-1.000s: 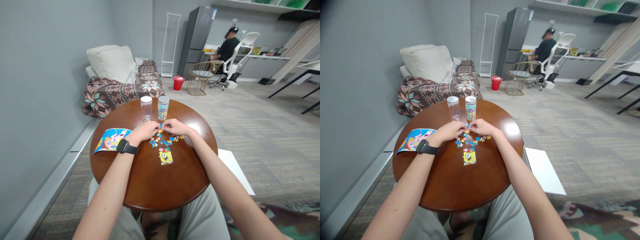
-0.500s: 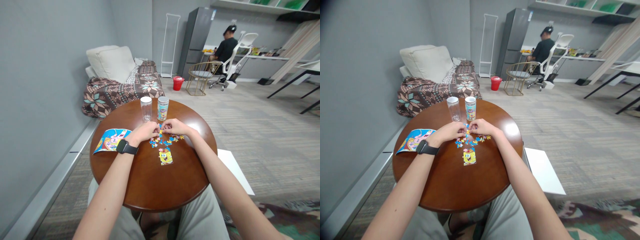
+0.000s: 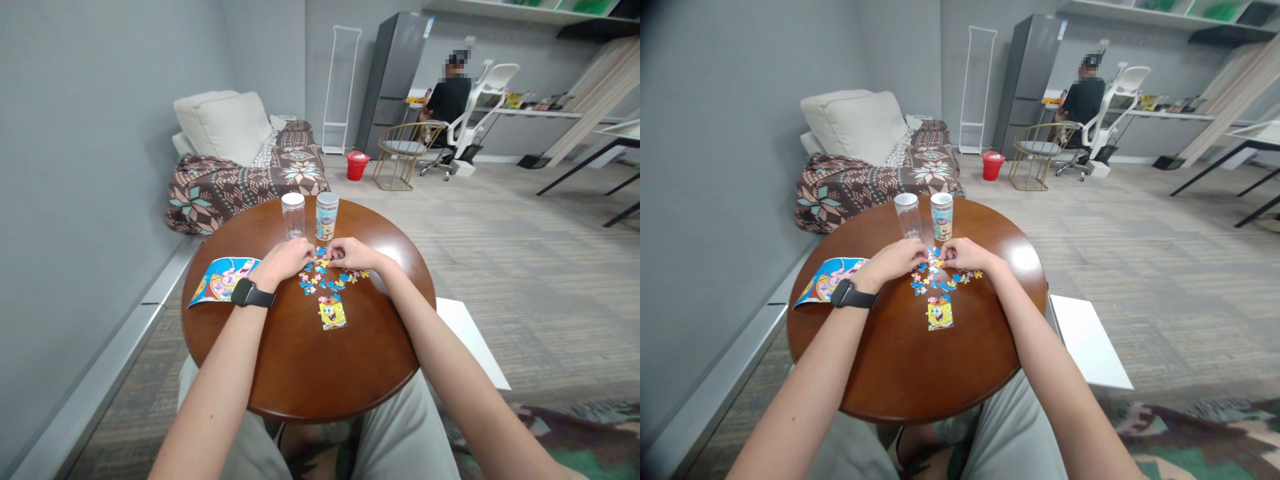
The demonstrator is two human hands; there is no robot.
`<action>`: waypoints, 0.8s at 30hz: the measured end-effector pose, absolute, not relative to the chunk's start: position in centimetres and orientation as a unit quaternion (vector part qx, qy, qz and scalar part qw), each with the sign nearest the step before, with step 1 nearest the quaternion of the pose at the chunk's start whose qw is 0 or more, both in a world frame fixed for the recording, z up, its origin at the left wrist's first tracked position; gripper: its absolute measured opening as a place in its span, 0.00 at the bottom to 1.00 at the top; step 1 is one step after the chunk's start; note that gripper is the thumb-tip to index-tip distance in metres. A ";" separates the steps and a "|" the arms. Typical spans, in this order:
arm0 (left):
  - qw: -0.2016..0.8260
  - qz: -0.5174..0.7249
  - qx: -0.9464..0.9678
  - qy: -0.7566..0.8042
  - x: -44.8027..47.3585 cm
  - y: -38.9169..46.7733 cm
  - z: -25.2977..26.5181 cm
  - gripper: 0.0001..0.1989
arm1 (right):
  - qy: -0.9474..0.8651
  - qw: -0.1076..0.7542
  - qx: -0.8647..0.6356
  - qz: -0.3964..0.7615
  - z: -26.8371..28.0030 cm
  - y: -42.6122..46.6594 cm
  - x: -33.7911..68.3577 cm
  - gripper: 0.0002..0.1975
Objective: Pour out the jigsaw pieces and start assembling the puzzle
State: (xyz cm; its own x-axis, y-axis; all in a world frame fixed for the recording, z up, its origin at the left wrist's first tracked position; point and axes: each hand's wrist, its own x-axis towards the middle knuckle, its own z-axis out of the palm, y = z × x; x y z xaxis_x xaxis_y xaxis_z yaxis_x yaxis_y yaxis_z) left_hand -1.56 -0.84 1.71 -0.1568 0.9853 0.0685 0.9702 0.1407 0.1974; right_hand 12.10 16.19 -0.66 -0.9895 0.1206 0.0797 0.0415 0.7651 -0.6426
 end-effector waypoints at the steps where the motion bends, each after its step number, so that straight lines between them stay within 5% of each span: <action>1: 0.027 0.092 0.637 0.765 -1.9 -1.0 1.6 0.06 | -0.936 0.058 -0.043 0.345 -0.7 16.2 12.1 0.08; 24: 0.040 0.110 0.522 0.845 -2.5 -1.8 1.7 0.05 | -0.937 0.051 -0.037 0.344 -0.6 16.3 12.2 0.08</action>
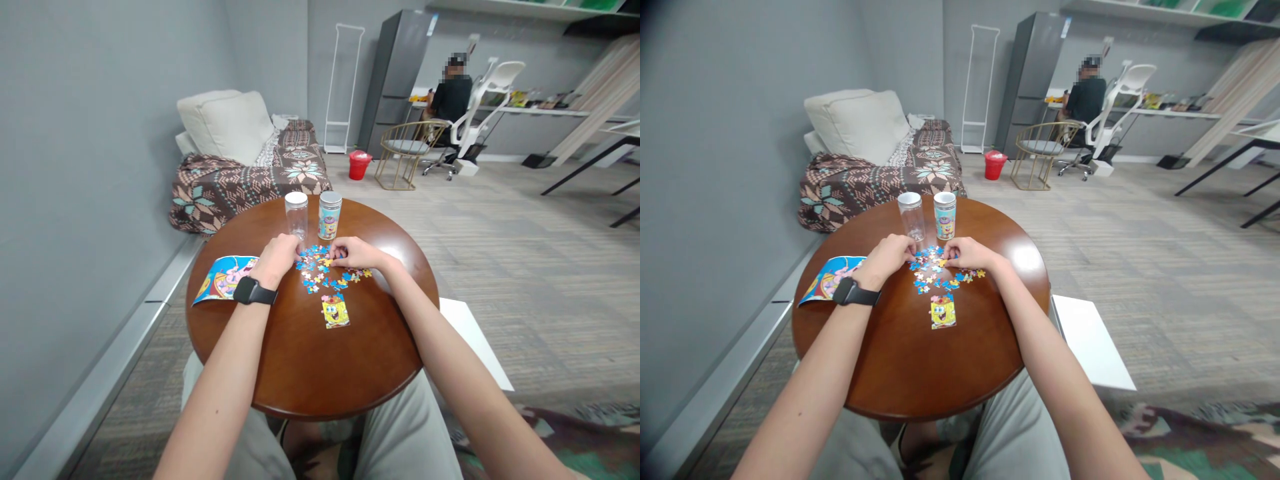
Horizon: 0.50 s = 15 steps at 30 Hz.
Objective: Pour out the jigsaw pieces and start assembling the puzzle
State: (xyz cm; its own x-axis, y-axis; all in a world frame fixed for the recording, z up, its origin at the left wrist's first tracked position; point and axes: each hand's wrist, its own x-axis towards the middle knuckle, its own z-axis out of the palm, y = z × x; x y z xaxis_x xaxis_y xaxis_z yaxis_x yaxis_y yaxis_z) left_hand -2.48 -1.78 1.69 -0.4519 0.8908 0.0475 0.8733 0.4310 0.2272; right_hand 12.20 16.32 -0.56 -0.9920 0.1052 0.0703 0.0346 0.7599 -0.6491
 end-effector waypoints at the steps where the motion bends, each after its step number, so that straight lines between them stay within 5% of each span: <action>1: 0.044 0.105 0.522 0.845 -2.3 -1.6 1.8 0.05 | -0.937 0.051 -0.037 0.345 -0.6 16.4 12.2 0.08; 15: 0.022 0.032 0.569 0.821 -1.0 -1.1 2.2 0.10 | -0.935 0.085 -0.035 0.341 -0.3 16.5 12.3 0.06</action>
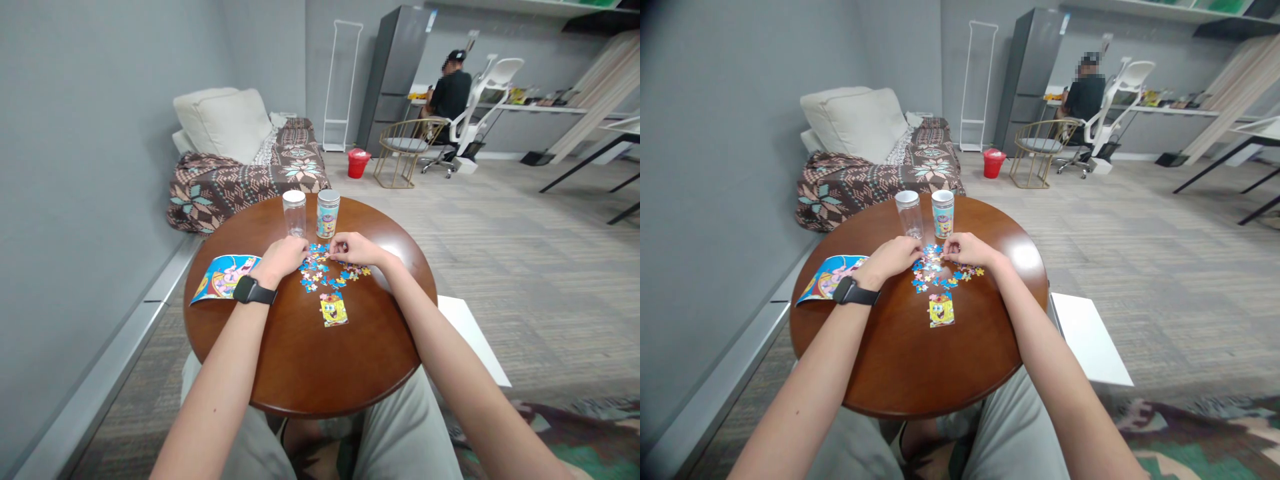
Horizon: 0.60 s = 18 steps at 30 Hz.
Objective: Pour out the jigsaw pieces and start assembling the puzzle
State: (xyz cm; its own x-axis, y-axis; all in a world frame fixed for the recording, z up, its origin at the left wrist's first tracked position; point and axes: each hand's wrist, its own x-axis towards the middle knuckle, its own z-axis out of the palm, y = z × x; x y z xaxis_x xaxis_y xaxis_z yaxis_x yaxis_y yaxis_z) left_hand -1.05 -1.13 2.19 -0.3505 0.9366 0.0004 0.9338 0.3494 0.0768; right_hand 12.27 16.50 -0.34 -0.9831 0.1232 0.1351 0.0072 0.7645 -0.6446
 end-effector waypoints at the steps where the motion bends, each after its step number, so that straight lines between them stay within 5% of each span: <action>1: 0.017 0.025 0.568 0.822 -1.0 -1.1 2.2 0.12 | -0.933 0.098 -0.038 0.343 -0.2 16.6 12.3 0.06; 6: 0.009 0.000 0.551 0.834 -0.6 -1.2 2.6 0.15 | -0.917 0.154 -0.072 0.361 0.0 17.5 12.7 0.07; 18: 0.018 -0.010 0.548 0.836 -0.9 -1.1 2.2 0.15 | -0.915 0.109 -0.091 0.378 -0.1 18.0 13.0 0.10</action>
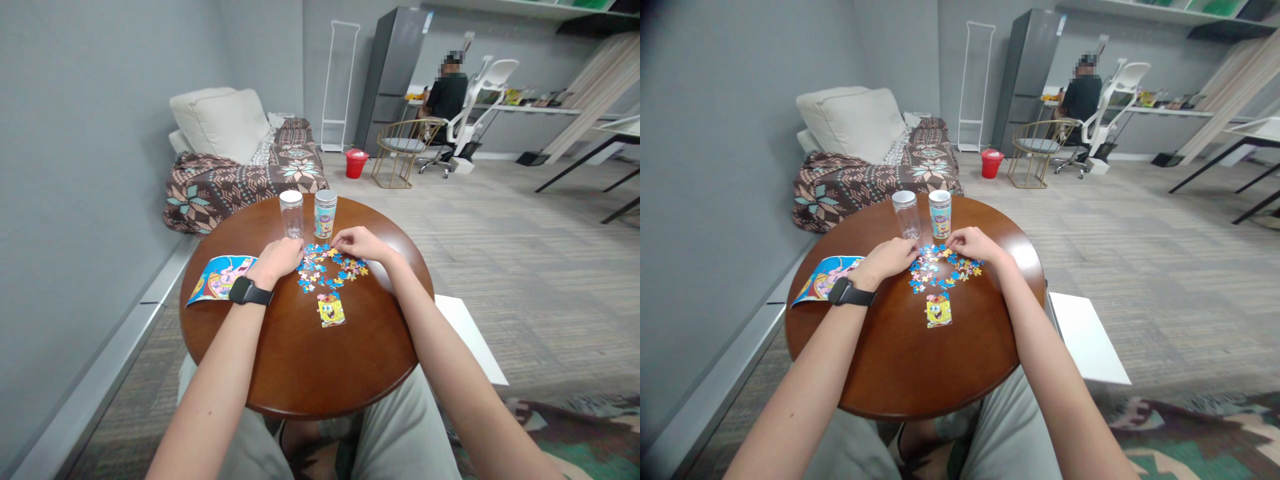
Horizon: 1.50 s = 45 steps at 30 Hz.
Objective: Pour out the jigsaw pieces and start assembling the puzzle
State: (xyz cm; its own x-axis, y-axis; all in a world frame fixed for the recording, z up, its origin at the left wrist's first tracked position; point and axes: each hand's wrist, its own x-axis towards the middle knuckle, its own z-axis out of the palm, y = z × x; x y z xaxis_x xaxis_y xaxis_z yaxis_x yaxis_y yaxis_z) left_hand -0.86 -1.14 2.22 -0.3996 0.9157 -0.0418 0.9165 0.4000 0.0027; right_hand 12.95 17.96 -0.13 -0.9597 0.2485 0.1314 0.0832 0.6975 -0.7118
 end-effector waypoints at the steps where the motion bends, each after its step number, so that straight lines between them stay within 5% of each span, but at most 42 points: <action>1: 0.018 -0.012 0.547 0.837 -0.8 -1.1 2.2 0.15 | -0.911 0.104 -0.091 0.388 -0.2 18.0 13.0 0.10; 6: 0.018 -0.013 0.544 0.839 -0.7 -1.1 2.5 0.15 | -0.908 0.081 -0.090 0.402 -0.3 18.1 13.1 0.12; 15: 0.029 -0.020 0.535 0.844 -0.7 -1.2 2.4 0.15 | -0.935 0.180 -0.192 0.238 -0.8 19.5 12.9 0.11; 28: 0.047 0.010 0.577 0.815 -0.9 -1.3 2.4 0.17 | -0.913 0.134 -0.198 0.330 -0.8 19.6 13.1 0.16; 35: 0.056 0.007 0.582 0.811 -1.1 -1.2 2.2 0.17 | -0.930 0.134 -0.136 0.315 -0.6 19.1 12.9 0.12; 45: 0.058 0.026 0.595 0.801 -1.0 -1.3 2.1 0.20 | -0.926 0.110 -0.029 0.360 -1.1 18.5 12.8 0.20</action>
